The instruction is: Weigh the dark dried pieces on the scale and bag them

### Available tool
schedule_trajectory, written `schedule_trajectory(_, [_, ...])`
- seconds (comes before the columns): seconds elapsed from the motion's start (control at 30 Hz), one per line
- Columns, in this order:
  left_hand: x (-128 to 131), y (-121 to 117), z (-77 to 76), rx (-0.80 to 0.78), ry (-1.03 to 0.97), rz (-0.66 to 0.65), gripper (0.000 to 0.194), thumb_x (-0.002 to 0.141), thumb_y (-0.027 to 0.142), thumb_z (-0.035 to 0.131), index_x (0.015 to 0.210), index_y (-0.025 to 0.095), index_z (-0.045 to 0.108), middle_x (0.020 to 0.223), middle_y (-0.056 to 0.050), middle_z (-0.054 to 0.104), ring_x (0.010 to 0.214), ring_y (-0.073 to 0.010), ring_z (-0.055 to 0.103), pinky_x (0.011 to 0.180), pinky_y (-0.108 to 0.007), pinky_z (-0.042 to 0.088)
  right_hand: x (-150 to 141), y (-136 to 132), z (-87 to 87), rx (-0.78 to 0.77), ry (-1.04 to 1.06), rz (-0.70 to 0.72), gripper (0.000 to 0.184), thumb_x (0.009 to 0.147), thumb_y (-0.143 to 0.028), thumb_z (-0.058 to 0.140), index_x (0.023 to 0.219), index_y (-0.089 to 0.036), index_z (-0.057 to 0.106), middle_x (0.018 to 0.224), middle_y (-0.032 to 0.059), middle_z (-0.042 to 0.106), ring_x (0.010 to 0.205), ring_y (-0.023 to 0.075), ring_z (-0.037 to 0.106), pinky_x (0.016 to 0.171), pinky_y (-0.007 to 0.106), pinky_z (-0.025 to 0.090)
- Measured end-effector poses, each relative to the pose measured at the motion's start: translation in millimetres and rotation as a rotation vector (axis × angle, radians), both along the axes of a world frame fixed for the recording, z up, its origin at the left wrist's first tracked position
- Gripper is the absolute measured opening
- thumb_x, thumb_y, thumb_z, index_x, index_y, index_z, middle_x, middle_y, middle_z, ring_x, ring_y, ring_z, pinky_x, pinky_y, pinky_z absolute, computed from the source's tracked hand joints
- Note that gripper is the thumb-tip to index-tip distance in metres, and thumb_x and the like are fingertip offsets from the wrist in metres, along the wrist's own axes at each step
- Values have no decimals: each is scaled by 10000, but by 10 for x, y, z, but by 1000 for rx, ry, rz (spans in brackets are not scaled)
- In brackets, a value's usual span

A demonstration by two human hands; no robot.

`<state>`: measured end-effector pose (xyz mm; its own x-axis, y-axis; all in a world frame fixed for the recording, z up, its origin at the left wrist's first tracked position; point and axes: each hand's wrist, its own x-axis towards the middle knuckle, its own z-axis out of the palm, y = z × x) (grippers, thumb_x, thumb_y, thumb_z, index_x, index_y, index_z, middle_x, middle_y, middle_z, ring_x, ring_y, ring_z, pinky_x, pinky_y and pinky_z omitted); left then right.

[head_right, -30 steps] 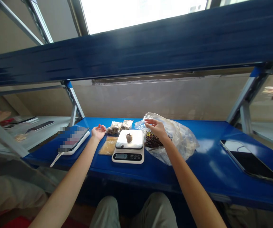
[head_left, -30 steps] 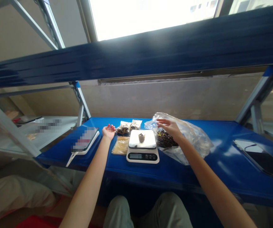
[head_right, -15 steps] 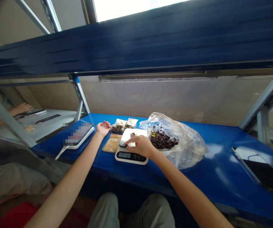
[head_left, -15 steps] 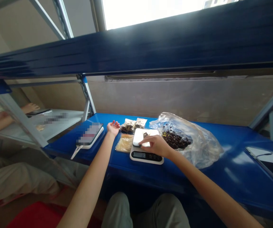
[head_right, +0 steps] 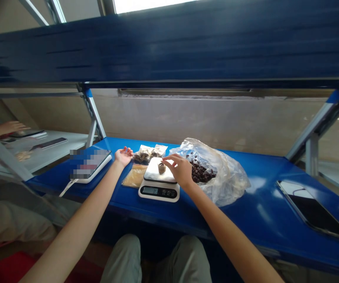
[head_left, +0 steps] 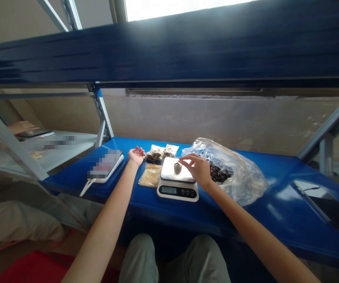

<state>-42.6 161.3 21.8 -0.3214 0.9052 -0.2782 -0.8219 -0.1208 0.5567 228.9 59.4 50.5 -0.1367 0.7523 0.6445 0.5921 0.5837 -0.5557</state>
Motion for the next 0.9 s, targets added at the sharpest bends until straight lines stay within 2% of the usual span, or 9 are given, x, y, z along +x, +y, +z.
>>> schedule_trajectory(0.17, [-2,-6,-1,8,-2,-3,135,705,106,372,657,171,480,572,-28,513,486,-135,485,470,-229,326,-26,-1,13,-23,-24,52,189,826,-362,568,883,-266,721,845,-9,709,619,114,628,555,216,431])
schedule_trajectory(0.27, [-10,-6,-4,13,-2,-8,136,718,110,372,657,172,476,576,-24,514,480,-133,488,469,-229,331,25,41,60,-12,26,23,236,849,-367,518,926,-245,705,909,11,707,658,123,634,550,218,438])
schedule_trajectory(0.37, [-11,-7,-4,10,2,-5,141,726,110,368,659,174,474,580,-24,518,476,-133,493,466,-229,337,162,134,87,-31,25,-125,253,845,-357,502,964,-225,681,959,26,702,674,132,640,585,233,457])
schedule_trajectory(0.5, [-3,-17,4,5,3,-7,148,721,103,360,660,175,475,569,-25,514,477,-136,493,461,-228,341,392,238,68,-181,-158,-351,255,796,-292,535,987,-203,679,924,50,714,783,178,660,673,260,471])
schedule_trajectory(0.6, [2,-29,10,11,-12,-7,147,724,114,358,652,175,471,560,-22,503,469,-131,484,453,-224,335,496,230,75,-314,-317,-457,234,772,-285,541,911,-207,712,880,55,725,846,213,658,667,263,462])
schedule_trajectory(0.7, [6,-40,6,22,-21,-2,144,724,119,360,651,174,471,557,-20,500,468,-130,484,455,-223,334,538,181,122,-417,-390,-513,252,761,-390,555,798,-212,730,839,51,729,834,233,657,622,266,447])
schedule_trajectory(0.8, [11,-49,-3,28,-9,-1,141,714,112,364,651,173,474,565,-26,513,477,-135,492,462,-226,335,593,169,153,-518,-423,-455,315,693,-492,611,754,-209,737,796,56,730,802,243,656,596,271,444])
schedule_trajectory(0.9, [17,-57,-8,33,-7,5,141,710,107,369,646,173,476,568,-28,517,482,-137,496,466,-229,334,701,225,137,-599,-420,-259,309,619,-486,681,731,-206,746,771,53,731,742,226,657,590,265,459])
